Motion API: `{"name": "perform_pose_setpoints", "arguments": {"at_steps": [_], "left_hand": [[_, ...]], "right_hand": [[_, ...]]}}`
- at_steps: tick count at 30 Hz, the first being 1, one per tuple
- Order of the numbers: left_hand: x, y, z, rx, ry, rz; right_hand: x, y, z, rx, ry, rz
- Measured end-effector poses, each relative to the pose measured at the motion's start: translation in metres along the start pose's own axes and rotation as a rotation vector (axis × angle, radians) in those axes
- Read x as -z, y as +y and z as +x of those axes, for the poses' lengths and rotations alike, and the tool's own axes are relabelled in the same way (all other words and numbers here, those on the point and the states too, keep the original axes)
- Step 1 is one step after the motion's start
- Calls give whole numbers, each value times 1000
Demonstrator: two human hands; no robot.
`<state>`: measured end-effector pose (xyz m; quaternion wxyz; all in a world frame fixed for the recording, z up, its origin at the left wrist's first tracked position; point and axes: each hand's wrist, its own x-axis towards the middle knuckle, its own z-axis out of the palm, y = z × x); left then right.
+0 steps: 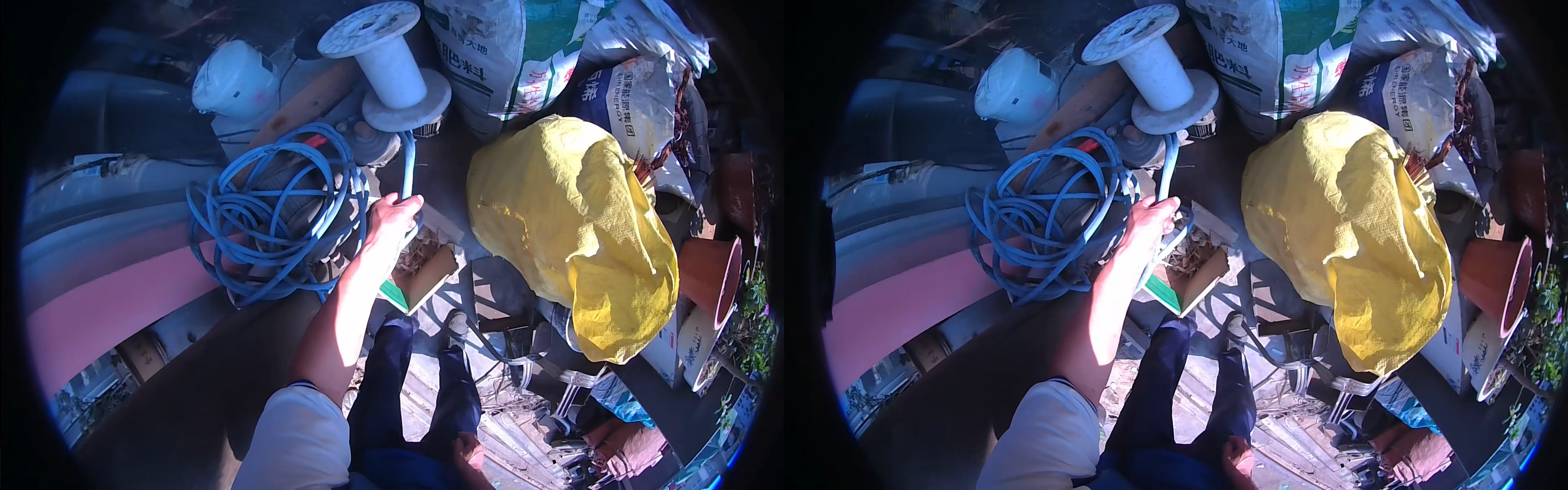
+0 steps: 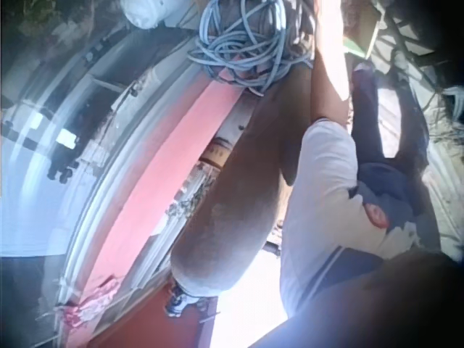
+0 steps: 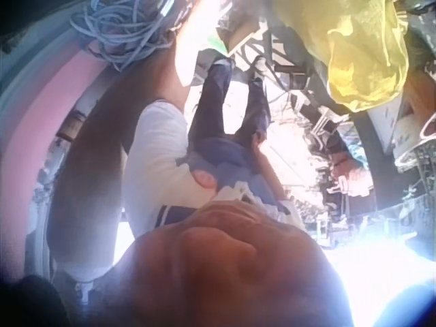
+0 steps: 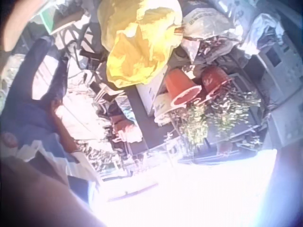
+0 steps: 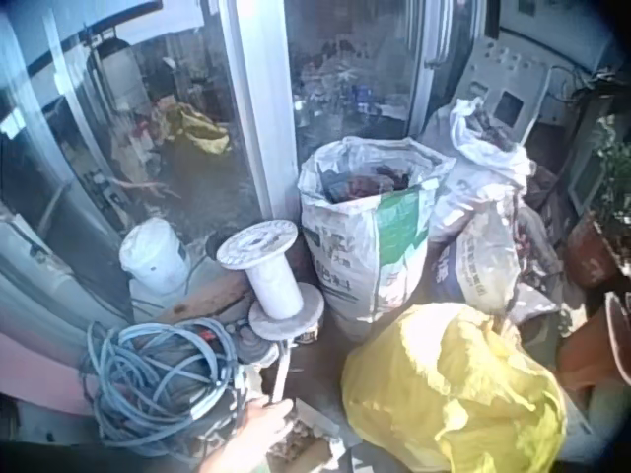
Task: The person handles a gas cylinder and hoses outside, then carries a welding torch inside a workshop to work on the internal components of a large electric motor.
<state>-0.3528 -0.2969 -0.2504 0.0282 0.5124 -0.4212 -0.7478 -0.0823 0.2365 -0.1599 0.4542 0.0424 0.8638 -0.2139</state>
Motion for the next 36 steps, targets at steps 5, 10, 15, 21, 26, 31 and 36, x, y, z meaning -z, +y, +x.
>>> {"name": "perform_pose_setpoints", "arguments": {"at_steps": [5,10,15,21,26,31,36], "left_hand": [[17,33,-51,-44,169,-47],[28,78,-68,-181,128,-8],[29,37,-92,-177,158,-187],[28,3,-155,-321,115,135],[42,45,-227,-401,112,265],[61,87,-312,-379,91,335],[90,40,-366,-601,82,474]], "right_hand": [[18,2,-9,118,-5,9],[41,2,-21,127,-25,13],[47,14,-9,195,-36,-12],[53,-82,3,97,-105,120],[76,-200,24,154,-199,218],[96,-298,72,193,-414,751],[131,-432,89,195,-640,1029]]}}
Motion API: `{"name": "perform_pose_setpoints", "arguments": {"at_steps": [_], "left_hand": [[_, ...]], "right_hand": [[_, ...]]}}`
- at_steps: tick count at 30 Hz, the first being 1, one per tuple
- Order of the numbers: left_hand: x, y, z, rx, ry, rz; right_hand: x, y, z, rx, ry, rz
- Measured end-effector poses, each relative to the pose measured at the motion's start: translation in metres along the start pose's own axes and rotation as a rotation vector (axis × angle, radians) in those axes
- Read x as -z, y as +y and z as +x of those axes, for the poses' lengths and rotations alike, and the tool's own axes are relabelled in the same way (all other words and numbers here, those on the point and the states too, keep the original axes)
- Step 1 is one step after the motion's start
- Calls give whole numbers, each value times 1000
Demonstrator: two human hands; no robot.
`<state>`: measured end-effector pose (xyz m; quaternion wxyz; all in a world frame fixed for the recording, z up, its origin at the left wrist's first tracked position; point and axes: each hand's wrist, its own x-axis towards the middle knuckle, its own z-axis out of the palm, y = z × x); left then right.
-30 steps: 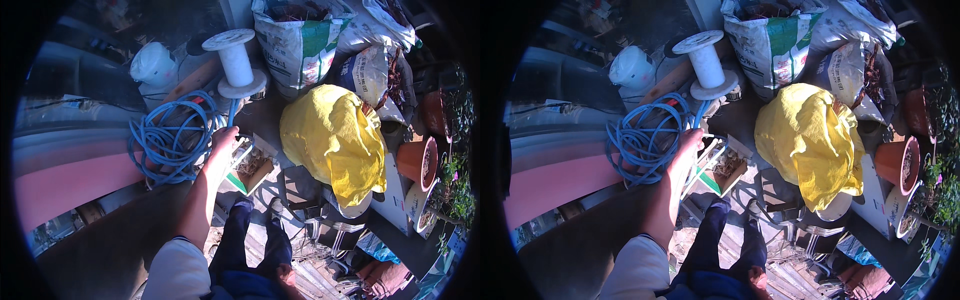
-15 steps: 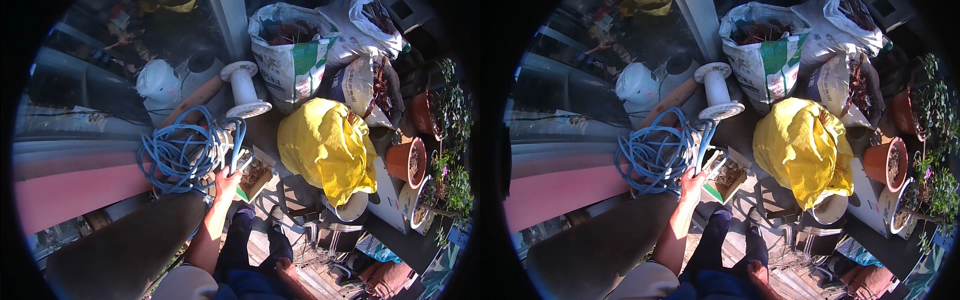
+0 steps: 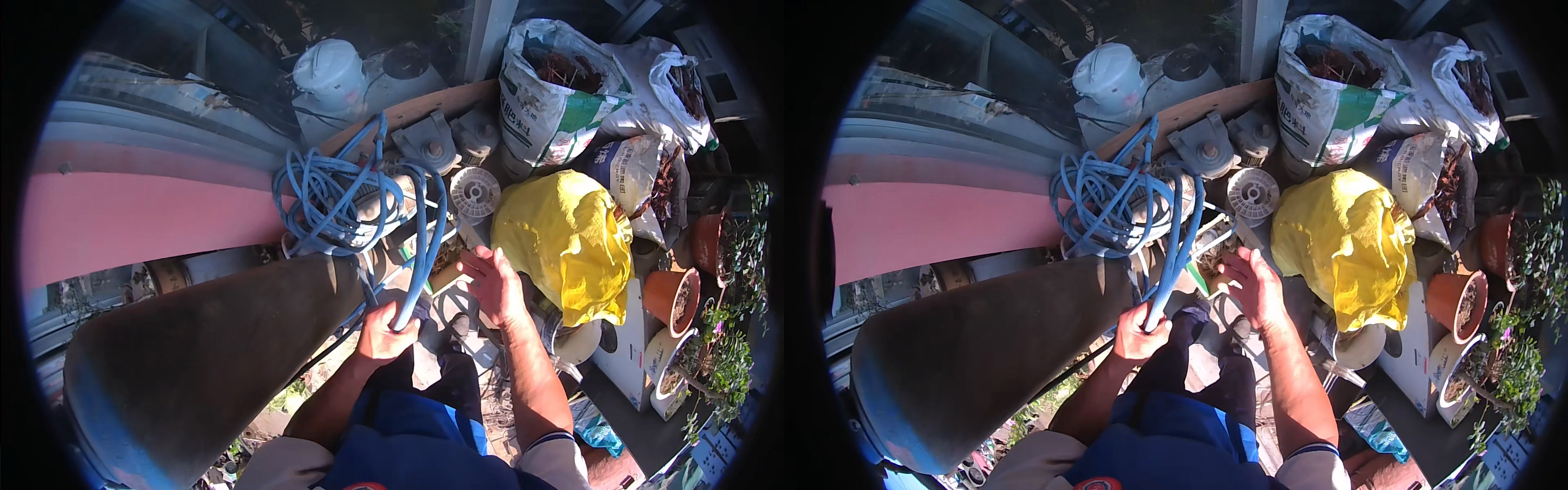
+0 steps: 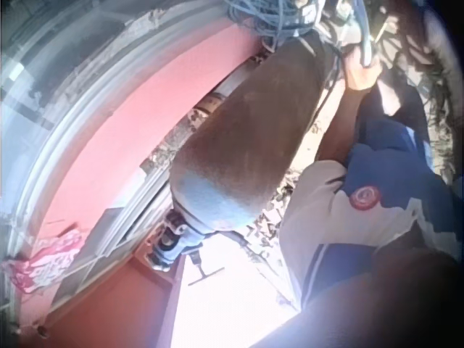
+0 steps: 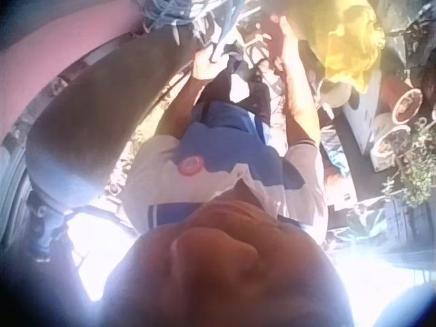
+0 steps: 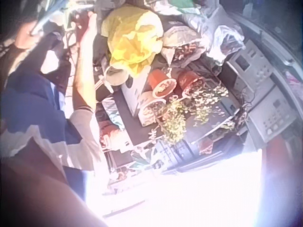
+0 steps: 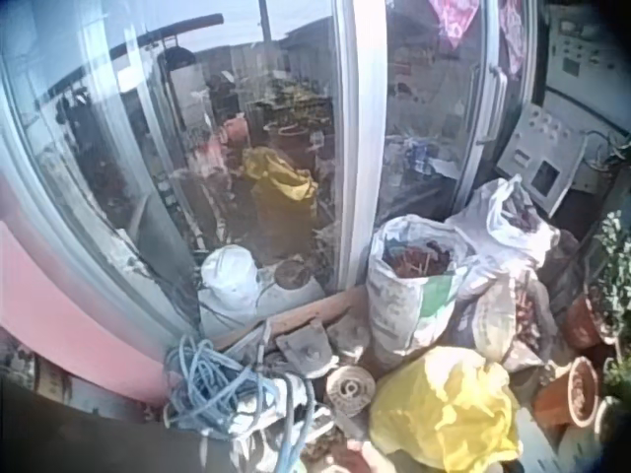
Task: The person handles a gas cylinder and hoses outside, then carries a welding torch inside a workshop to work on the internal components of a large electric motor.
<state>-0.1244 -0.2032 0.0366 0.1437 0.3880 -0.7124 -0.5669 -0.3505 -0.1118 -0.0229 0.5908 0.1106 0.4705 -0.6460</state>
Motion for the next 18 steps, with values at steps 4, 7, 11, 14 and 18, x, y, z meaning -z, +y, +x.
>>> {"name": "perform_pose_setpoints", "arguments": {"at_steps": [4,7,11,14,18], "left_hand": [[1,-11,-41,6,-96,84],[-10,-24,-61,-99,-152,202],[-5,-32,-43,-57,-265,31],[0,-44,-6,-126,74,6],[30,-18,90,-142,589,427]], "right_hand": [[-46,-4,62,-206,-213,141],[-86,-11,80,-257,-168,147],[-90,-23,62,-83,-156,-149],[-96,-28,12,-13,-225,-360],[-86,-30,-51,132,-352,-512]]}}
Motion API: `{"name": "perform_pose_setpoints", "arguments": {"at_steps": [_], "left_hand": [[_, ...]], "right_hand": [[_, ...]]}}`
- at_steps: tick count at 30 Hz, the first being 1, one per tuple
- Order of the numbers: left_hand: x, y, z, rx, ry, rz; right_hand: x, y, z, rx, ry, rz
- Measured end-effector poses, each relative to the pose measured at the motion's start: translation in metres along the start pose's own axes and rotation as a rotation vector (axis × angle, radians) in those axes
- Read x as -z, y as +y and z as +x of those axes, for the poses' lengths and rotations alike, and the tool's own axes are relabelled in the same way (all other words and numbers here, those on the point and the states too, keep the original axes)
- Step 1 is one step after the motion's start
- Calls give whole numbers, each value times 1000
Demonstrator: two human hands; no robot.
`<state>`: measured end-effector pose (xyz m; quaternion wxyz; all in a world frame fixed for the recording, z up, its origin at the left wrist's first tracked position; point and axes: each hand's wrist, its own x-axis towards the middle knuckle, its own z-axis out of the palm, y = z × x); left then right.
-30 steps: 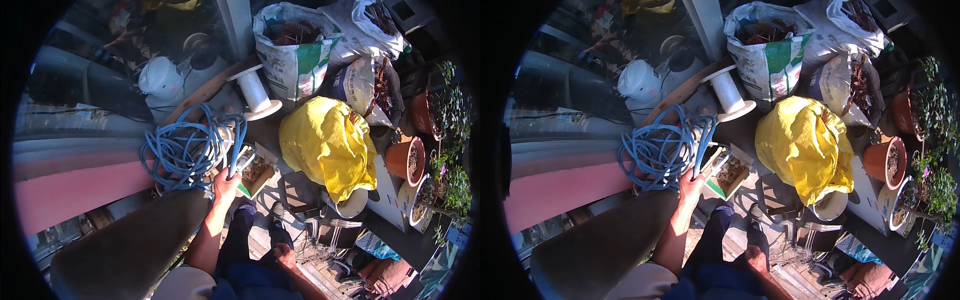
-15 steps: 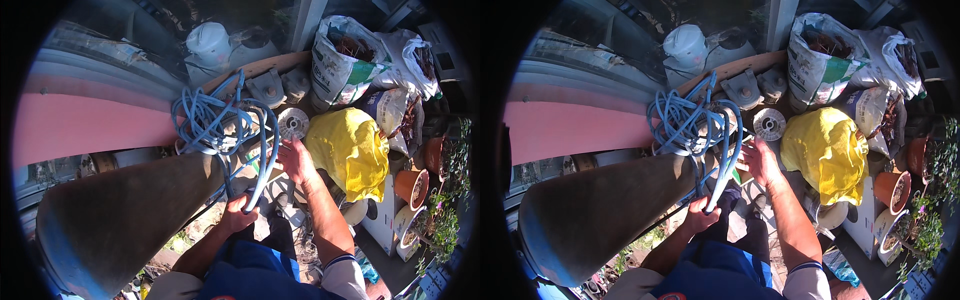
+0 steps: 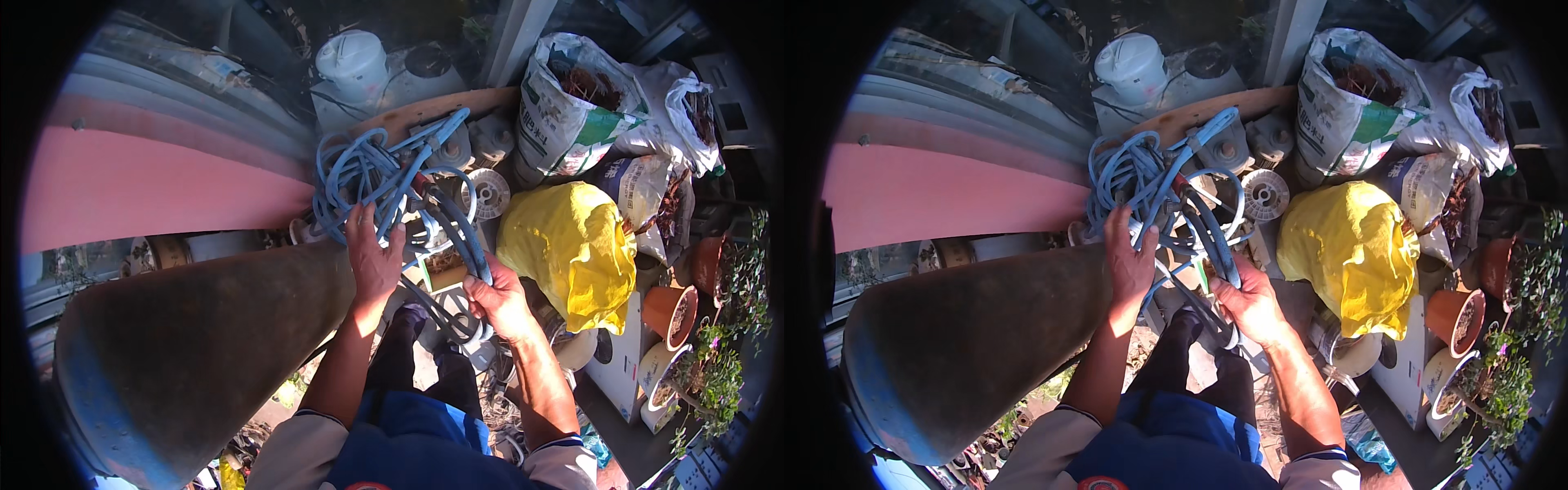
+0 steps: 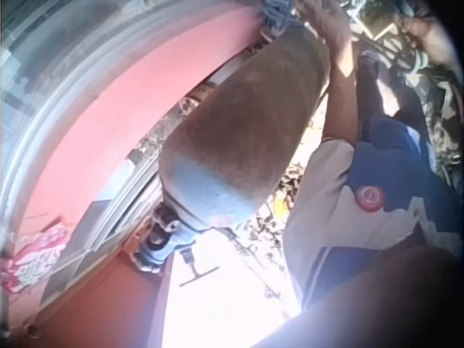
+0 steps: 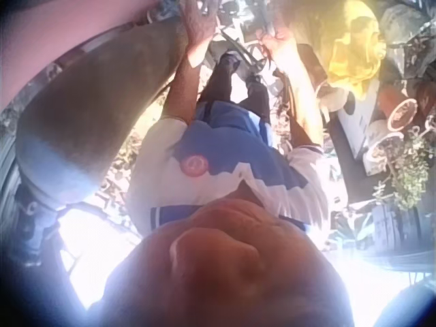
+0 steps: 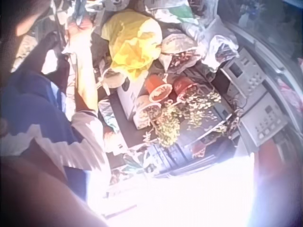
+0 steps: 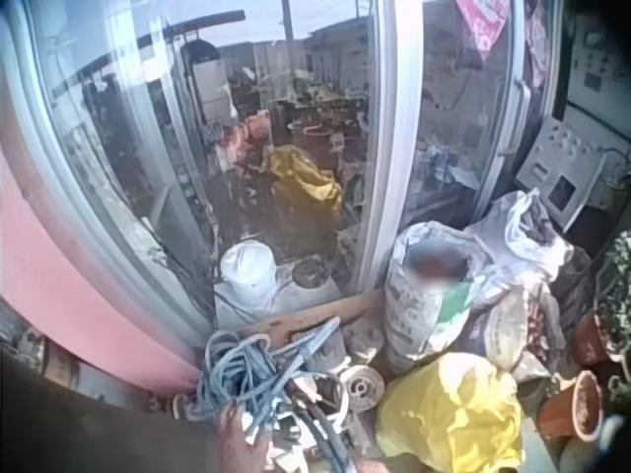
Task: The person handles a gas cylinder and hoses outside, then carries a welding torch inside a workshop to work on the internal components of a large electric motor.
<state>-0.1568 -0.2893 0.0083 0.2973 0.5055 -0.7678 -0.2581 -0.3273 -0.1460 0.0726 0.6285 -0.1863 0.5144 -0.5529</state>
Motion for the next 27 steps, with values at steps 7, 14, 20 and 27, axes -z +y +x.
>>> {"name": "perform_pose_setpoints", "arguments": {"at_steps": [7,14,20,27], "left_hand": [[-58,14,91,376,-635,105],[-91,-1,65,271,-871,-65],[28,111,56,276,-696,-338],[160,201,-57,123,-481,-751]], "right_hand": [[2,-13,-80,101,-15,-216],[-1,-2,-138,113,25,-215],[0,-20,-246,341,133,-147],[23,-45,-418,708,63,-429]]}}
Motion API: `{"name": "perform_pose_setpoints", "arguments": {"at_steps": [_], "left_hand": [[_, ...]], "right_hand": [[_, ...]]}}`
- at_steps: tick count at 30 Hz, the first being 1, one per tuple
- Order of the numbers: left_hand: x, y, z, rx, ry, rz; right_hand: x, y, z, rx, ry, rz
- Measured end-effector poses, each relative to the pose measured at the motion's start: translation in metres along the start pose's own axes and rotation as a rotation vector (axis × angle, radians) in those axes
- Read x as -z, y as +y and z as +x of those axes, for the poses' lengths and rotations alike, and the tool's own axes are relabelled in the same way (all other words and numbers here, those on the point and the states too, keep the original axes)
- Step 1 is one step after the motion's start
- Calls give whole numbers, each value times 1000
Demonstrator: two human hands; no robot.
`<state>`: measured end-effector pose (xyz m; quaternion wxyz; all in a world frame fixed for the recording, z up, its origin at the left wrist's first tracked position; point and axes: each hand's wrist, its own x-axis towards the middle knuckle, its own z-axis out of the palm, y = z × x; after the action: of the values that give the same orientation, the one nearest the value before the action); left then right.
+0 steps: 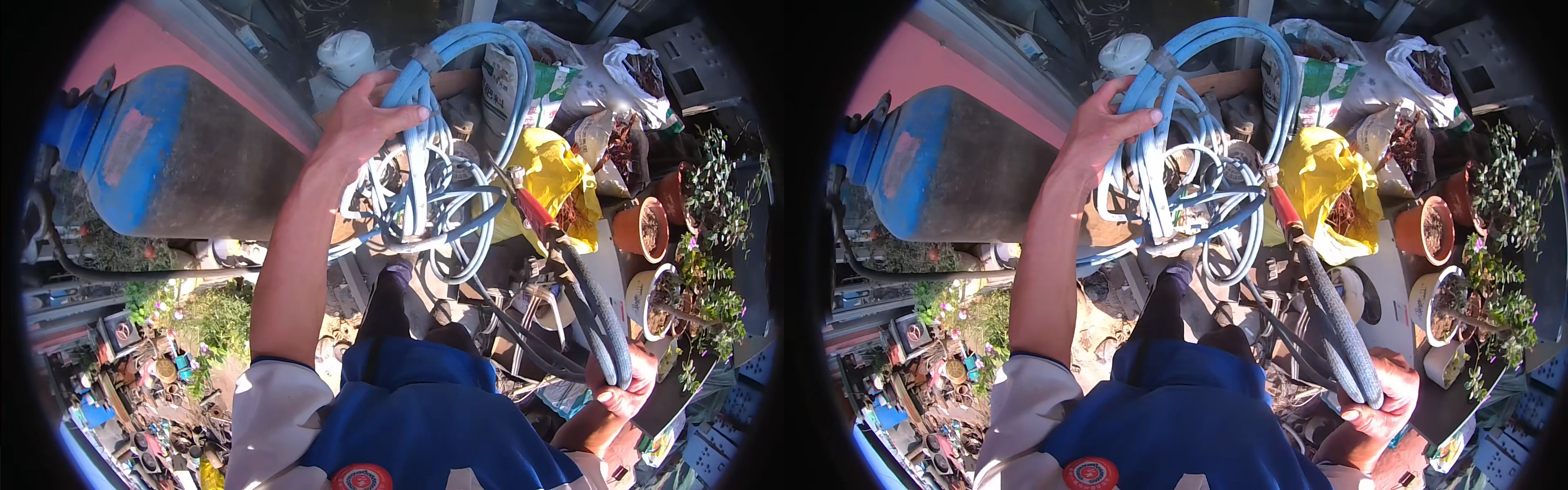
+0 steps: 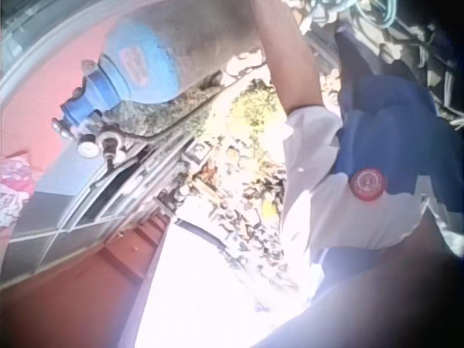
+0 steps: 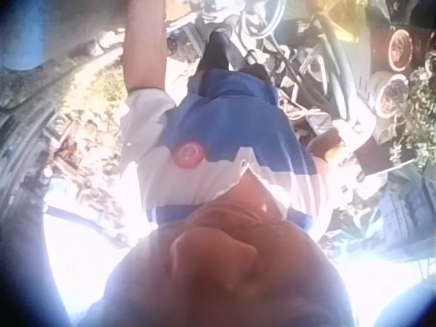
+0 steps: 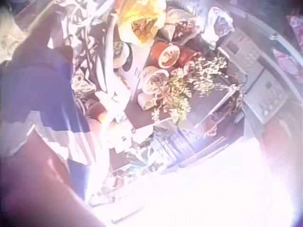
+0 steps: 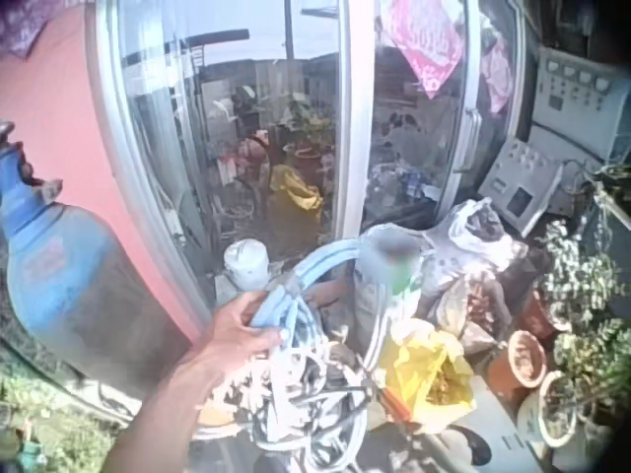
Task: The person handles a gas cylinder and hoses outside, then carries a welding torch inside a workshop to work on the internal components of a large electric motor.
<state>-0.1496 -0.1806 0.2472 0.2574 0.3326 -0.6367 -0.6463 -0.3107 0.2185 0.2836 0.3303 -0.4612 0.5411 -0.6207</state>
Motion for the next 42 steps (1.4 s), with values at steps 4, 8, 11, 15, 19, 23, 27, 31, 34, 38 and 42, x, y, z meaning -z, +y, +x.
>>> {"name": "perform_pose_setpoints", "arguments": {"at_steps": [4,8,11,15,19,23,27,31,34,38,42], "left_hand": [[-18,18,-89,-102,29,48],[-18,38,-190,-15,42,66],[-5,30,-274,114,37,200],[19,1,-399,221,34,257],[37,-20,-524,280,179,283],[51,-36,-658,254,360,287],[39,-8,-773,473,531,474],[39,5,-877,466,645,575],[51,17,-957,565,738,637],[69,14,-1071,626,796,1172],[97,-30,-1183,1098,816,1588]], "right_hand": [[38,-62,-76,-34,82,-195],[60,-112,-125,5,4,-354],[53,-130,-136,-46,-42,-221],[42,-133,-153,-114,-278,-299],[-20,-140,-126,-75,-958,-420],[-124,-172,-122,83,-1427,-485],[-182,-194,-130,-111,-1965,-317],[-256,-226,-151,304,-1889,-332],[-316,-214,-165,180,-1995,-78],[-381,-189,-206,202,-2056,194],[-419,-160,-270,-92,-2216,88]]}}
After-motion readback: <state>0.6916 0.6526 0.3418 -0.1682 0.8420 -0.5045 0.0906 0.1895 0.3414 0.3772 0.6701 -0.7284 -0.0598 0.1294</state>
